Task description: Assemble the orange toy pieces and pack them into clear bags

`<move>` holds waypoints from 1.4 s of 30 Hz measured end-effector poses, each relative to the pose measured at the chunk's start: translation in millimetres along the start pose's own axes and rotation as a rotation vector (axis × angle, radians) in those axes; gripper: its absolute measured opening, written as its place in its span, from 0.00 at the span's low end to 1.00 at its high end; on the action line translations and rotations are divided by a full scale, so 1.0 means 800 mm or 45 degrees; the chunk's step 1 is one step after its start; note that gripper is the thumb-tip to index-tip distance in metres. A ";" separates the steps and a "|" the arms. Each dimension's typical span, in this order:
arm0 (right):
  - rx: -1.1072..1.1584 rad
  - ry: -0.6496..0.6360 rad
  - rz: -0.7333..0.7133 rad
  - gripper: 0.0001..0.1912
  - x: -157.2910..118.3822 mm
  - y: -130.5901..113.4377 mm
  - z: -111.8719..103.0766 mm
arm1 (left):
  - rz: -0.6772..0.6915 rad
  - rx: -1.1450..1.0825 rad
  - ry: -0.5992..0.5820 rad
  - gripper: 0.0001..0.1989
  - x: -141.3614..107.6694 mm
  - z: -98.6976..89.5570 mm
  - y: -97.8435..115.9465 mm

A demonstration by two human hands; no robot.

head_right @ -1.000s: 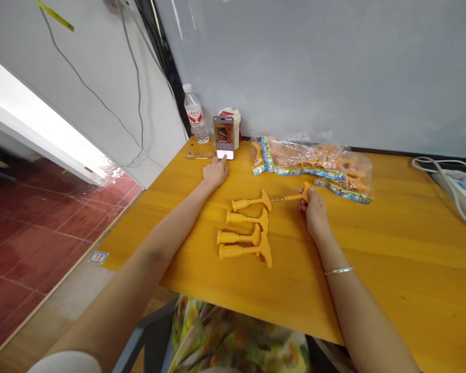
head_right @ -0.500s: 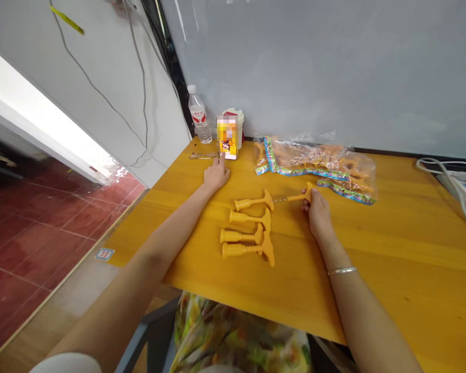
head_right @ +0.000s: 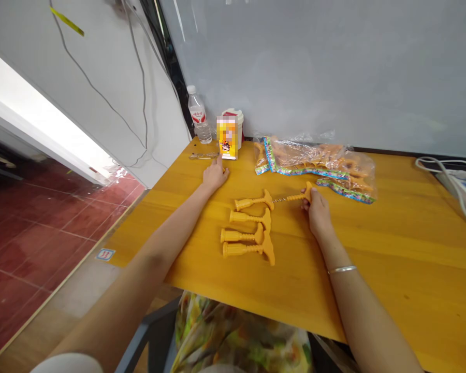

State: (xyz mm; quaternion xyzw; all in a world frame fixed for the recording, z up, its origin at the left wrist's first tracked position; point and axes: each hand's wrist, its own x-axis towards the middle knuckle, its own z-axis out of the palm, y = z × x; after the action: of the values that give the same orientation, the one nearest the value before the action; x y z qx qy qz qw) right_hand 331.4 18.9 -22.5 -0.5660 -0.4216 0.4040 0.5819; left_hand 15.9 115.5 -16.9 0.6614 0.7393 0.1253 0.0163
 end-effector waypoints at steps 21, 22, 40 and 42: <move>-0.027 -0.031 -0.053 0.24 0.002 0.006 -0.002 | 0.153 0.068 -0.051 0.32 0.007 -0.003 0.005; -0.027 -0.029 -0.051 0.24 0.003 0.007 -0.002 | 0.148 0.076 -0.062 0.32 0.010 -0.004 0.007; -0.030 -0.013 -0.030 0.24 0.001 0.003 -0.001 | 0.176 0.064 -0.047 0.31 0.020 0.003 0.007; -0.037 -0.003 -0.021 0.24 0.001 0.003 -0.001 | 0.179 0.073 -0.046 0.31 0.020 0.004 0.007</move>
State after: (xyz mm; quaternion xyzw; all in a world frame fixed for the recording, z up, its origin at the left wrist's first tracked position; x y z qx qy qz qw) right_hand 332.2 19.5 -24.9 -0.5703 -0.4328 0.3939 0.5764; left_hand 19.9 132.5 -16.6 0.7140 0.6939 0.0929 0.0020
